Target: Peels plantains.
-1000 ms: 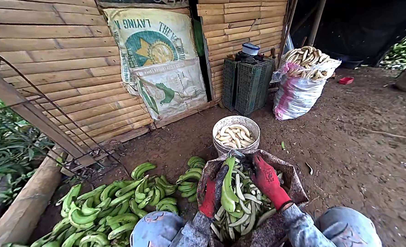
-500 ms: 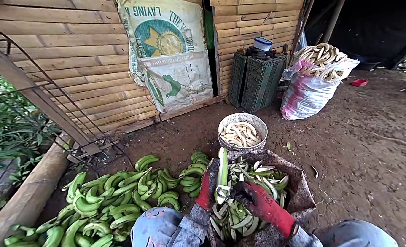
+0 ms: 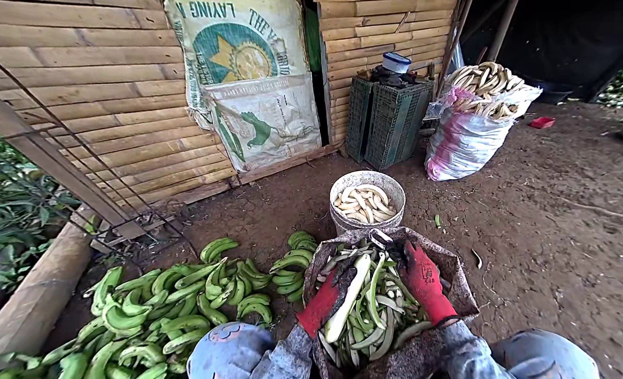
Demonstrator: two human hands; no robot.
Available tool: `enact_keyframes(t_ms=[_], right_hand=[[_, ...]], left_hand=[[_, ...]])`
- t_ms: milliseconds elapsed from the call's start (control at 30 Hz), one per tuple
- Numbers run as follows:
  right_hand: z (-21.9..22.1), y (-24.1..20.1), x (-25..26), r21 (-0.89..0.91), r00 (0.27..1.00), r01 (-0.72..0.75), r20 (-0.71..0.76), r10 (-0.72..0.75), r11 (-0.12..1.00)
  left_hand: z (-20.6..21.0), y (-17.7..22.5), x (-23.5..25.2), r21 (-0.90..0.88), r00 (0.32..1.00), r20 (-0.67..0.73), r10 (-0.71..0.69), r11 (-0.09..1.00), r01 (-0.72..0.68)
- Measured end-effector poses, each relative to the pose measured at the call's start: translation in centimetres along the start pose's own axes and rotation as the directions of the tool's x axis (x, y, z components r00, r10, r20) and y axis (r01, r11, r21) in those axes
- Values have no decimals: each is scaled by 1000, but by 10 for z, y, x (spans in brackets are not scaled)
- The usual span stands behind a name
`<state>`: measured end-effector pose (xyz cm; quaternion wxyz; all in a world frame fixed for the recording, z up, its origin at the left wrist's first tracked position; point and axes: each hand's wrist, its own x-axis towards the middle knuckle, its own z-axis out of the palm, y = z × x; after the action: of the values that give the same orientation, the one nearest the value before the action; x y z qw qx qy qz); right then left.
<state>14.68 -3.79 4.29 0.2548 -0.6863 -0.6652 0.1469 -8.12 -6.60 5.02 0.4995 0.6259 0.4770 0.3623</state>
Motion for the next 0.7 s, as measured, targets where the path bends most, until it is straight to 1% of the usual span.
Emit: enact_keyframes(t_ms=[33, 67, 100, 133, 200, 233, 267, 300, 333, 367, 400, 433, 467, 500, 533, 567, 600, 633, 667, 700], right_hand=[[-4, 9, 6, 12, 999, -43, -12, 43, 999], [-6, 13, 7, 39, 999, -44, -27, 45, 998], [-4, 12, 2, 78, 999, 8, -45, -5, 997], [0, 7, -8, 132, 995, 95, -55, -88, 987], [17, -12, -36, 239, 956, 291, -38, -291, 926], [26, -23, -50, 260, 925, 369, -9, -380, 892], [33, -33, -61, 236, 897, 422, 34, -441, 876], [37, -40, -67, 174, 881, 450, 72, -467, 876], [39, -43, -65, 113, 882, 453, 90, -463, 885], [39, -41, -57, 56, 894, 438, 83, -441, 897], [37, -37, -46, 12, 910, 410, 53, -410, 912], [34, -32, -34, -17, 930, 367, 28, -366, 930], [28, -27, -21, -37, 954, 298, 32, -297, 954], [22, -23, -9, -44, 977, 210, 50, -208, 977], [18, -18, 2, -39, 991, 127, 46, -125, 991], [14, -11, 10, -18, 998, 61, 24, -61, 998], [11, -6, 15, 12, 1000, 29, 5, -29, 999], [7, -5, 14, 41, 999, 38, 0, -38, 998], [6, -8, 5, 75, 997, 80, 4, -80, 994], [7, -14, -9, 126, 990, 136, 9, -139, 983]], left_hand=[[1, -11, 4, -126, 999, -38, -1, 992, -4], [0, -24, 11, -296, 995, -96, 5, 954, -33], [-4, -33, 18, -422, 987, -162, 0, 904, -69], [-8, -36, 24, -496, 975, -223, -3, 861, -111], [-12, -34, 35, -535, 933, -360, -13, 822, -195], [-14, -33, 41, -592, 916, -400, -18, 768, -243], [-15, -34, 46, -656, 912, -409, -6, 697, -289], [-15, -35, 50, -706, 918, -397, 14, 635, -315], [-14, -35, 50, -728, 927, -373, 31, 609, -314], [-13, -35, 46, -710, 939, -343, 38, 644, -285], [-13, -38, 41, -632, 952, -302, 42, 739, -233], [-14, -43, 36, -456, 959, -282, 39, 873, -170], [-16, -44, 30, -189, 968, -250, 25, 979, -74], [-17, -43, 24, 75, 980, -197, 0, 997, 16], [-17, -40, 20, 235, 993, -113, -30, 970, 56], [-15, -36, 18, 291, 998, -35, -57, 955, 65], [-11, -30, 15, 262, 997, -16, -70, 962, 71], [-7, -28, 14, 152, 995, -63, -75, 985, 83], [-4, -29, 15, -4, 985, -155, -75, 997, 75], [-2, -33, 20, -178, 962, -259, -86, 983, 40]])
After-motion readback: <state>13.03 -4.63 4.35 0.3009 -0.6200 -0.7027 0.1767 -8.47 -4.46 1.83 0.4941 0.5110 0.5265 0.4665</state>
